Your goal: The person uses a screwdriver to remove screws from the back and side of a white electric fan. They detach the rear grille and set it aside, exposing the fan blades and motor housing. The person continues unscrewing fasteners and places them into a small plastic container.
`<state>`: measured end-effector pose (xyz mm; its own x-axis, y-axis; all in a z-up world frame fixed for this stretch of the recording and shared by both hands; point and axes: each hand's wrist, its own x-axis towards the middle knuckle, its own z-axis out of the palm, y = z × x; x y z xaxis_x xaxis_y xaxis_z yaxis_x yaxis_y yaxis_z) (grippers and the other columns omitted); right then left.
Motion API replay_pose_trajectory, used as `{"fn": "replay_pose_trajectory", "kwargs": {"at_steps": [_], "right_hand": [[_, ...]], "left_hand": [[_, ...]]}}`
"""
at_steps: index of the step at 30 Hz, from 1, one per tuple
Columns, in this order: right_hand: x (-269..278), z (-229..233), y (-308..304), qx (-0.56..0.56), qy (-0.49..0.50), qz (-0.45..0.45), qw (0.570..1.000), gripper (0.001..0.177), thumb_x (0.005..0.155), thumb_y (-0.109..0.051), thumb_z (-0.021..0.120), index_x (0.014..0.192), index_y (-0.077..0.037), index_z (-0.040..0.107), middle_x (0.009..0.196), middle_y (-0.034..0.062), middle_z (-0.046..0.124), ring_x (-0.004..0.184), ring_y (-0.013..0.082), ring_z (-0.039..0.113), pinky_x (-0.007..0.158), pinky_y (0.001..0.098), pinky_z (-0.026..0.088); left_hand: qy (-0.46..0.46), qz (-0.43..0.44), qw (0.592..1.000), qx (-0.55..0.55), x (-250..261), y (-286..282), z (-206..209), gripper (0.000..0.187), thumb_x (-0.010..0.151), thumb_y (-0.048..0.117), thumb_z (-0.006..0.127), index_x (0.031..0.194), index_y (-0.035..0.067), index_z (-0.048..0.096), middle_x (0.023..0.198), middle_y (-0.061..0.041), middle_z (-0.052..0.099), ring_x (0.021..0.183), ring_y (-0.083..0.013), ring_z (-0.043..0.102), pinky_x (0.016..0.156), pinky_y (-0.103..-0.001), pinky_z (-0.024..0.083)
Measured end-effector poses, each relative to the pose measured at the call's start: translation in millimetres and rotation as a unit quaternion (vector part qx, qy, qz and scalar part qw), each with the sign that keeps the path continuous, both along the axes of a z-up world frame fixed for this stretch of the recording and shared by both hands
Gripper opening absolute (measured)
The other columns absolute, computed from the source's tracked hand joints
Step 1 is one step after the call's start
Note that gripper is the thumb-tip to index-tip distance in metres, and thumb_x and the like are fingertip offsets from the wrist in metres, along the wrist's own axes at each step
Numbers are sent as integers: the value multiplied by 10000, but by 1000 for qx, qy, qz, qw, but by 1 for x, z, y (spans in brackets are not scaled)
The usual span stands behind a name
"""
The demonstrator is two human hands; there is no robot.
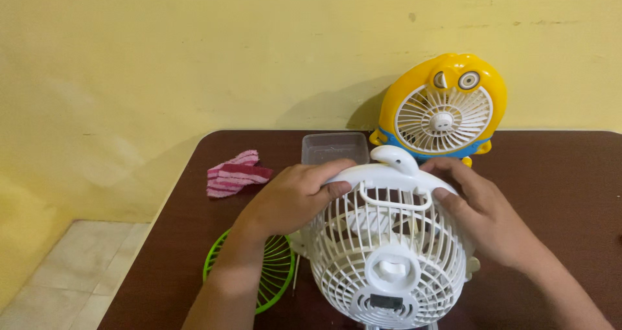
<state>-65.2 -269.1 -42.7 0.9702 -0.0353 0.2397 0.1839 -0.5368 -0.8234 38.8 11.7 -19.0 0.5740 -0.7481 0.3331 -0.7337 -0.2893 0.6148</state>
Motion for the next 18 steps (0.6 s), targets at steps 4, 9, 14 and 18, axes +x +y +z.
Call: {"fn": "replay_pose_trajectory", "kwargs": {"at_steps": [4, 9, 14, 18], "right_hand": [[0, -10, -4, 7, -23, -9, 1000, 460, 977, -202, 538, 1414, -59, 559, 1171, 94, 729, 1030, 140, 664, 865, 295, 530], [7, -18, -12, -47, -5, -88, 995, 439, 1046, -220, 532, 1459, -81, 587, 1127, 114, 763, 955, 121, 671, 821, 299, 536], [5, -24, -23, -97, -50, -52, 993, 430, 1068, -221, 529, 1464, -74, 606, 1106, 112, 759, 922, 124, 669, 814, 293, 529], [10, -26, -26, -91, -43, -62, 993, 420, 1072, -221, 540, 1455, -64, 609, 1119, 118, 758, 961, 128, 665, 841, 294, 523]], "left_hand": [[45, 11, 999, -7, 4, -15, -10, 385, 995, 359, 558, 1278, 116, 649, 1040, -145, 758, 970, -338, 728, 800, -418, 554], [110, 16, 993, -29, 17, -17, -29, 415, 986, 396, 590, 1248, 80, 649, 1001, -155, 774, 913, -281, 761, 811, -383, 561], [190, 64, 979, -34, 55, -2, -49, 431, 1019, 436, 528, 1219, 71, 637, 1090, -136, 772, 1006, -244, 760, 853, -352, 575], [64, 175, 951, 246, 73, 12, -68, 442, 970, 473, 621, 1110, 70, 734, 1084, -171, 779, 1021, -310, 730, 879, -410, 560]]}}
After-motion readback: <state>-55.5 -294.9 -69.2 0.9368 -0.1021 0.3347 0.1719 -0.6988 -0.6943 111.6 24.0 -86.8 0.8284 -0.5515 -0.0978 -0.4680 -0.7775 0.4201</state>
